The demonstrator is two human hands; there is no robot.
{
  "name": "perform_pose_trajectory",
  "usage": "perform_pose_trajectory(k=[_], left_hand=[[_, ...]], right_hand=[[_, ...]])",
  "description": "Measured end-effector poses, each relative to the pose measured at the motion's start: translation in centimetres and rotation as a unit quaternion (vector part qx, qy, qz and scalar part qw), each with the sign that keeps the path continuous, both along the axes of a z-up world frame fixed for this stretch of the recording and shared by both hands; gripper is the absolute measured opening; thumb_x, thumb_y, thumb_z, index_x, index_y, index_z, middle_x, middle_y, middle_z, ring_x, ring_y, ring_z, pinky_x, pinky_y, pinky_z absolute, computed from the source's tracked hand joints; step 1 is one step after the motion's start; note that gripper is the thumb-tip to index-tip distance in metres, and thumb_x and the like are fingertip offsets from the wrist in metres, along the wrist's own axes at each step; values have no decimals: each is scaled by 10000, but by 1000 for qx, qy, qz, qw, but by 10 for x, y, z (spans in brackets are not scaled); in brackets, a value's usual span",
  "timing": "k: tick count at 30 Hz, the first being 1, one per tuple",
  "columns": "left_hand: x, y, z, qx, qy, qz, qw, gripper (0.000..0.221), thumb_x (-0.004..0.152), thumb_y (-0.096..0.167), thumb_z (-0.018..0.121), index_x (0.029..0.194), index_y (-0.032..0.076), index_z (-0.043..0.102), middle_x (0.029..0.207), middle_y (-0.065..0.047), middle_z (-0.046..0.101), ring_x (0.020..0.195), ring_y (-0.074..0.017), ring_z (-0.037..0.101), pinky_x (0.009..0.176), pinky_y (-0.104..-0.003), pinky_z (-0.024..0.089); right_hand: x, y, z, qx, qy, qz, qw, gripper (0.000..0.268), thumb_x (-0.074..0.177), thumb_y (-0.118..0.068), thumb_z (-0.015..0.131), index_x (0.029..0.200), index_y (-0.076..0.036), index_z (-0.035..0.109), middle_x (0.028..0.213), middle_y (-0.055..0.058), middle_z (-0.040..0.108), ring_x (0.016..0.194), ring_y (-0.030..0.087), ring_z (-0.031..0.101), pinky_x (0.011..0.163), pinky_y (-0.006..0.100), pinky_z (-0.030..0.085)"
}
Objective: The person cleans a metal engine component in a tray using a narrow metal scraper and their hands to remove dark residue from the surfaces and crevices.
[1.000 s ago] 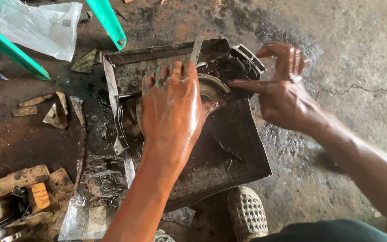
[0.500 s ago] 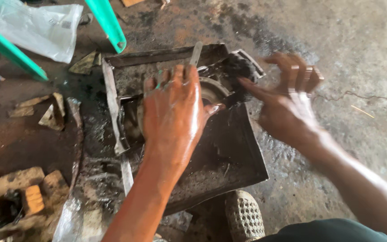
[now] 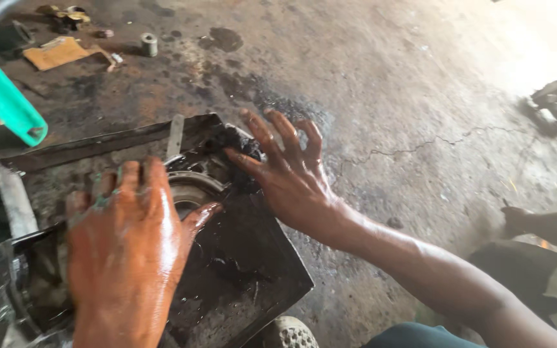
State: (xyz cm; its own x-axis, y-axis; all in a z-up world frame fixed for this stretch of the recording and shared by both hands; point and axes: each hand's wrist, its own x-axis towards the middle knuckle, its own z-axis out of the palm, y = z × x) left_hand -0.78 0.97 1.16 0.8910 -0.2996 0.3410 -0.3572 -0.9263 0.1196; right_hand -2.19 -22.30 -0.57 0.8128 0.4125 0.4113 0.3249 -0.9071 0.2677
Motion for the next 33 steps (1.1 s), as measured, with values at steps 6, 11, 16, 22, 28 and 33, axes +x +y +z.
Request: perform_pose_trajectory(k=[6,11,16,22,28,33], left_hand=[[3,-1,-1,51,49,22,997,926,684,777,678,1297,85,658,1264,-164,695,1143,-340,674,1000,-514,477],[20,-2,-47,12,82,52,995,744,877,652,608,1377,102,632,1359,-190,652,1201,-368,649,1072,-516,451],[26,1,-56,168,122,51,977,1067,679,848,608,1484,150,538,1366,-127,653,1260,-288,630,1097,-539,433],[10,-5,-11,153,89,38,984,988,759,859,564,1450,154,544,1373,-127,647,1304,-291,606,1093,-541,434],[7,-4,12,80,85,-3,993,890,794,760,646,1346,63,600,1320,-165,655,1227,-339,625,1042,-540,459],[14,-6,5,16,76,5,997,820,753,703,743,1234,48,635,1263,-168,665,1153,-365,657,980,-533,489]], right_hand=[[-16,-4,12,14,72,-30,997,612,776,-34,692,1340,-271,670,1634,107,285,1526,367,207,1205,648,121],[2,7,0,4,23,-10,1000,657,810,-41,704,1435,-238,663,1677,137,225,1554,364,179,1236,660,88],[-17,3,4,13,54,-43,998,474,878,-132,737,1334,-247,677,1687,103,195,1563,359,157,1241,662,79],[0,9,6,9,72,-52,996,564,809,-72,717,1342,-253,685,1672,128,154,1540,387,147,1226,676,76],[-7,10,12,21,93,-52,994,650,774,-155,774,1396,-261,622,1684,127,117,1552,373,99,1212,684,91],[2,25,19,47,167,-109,979,754,706,-170,807,1421,-290,598,1675,142,75,1529,393,24,1159,706,36]])
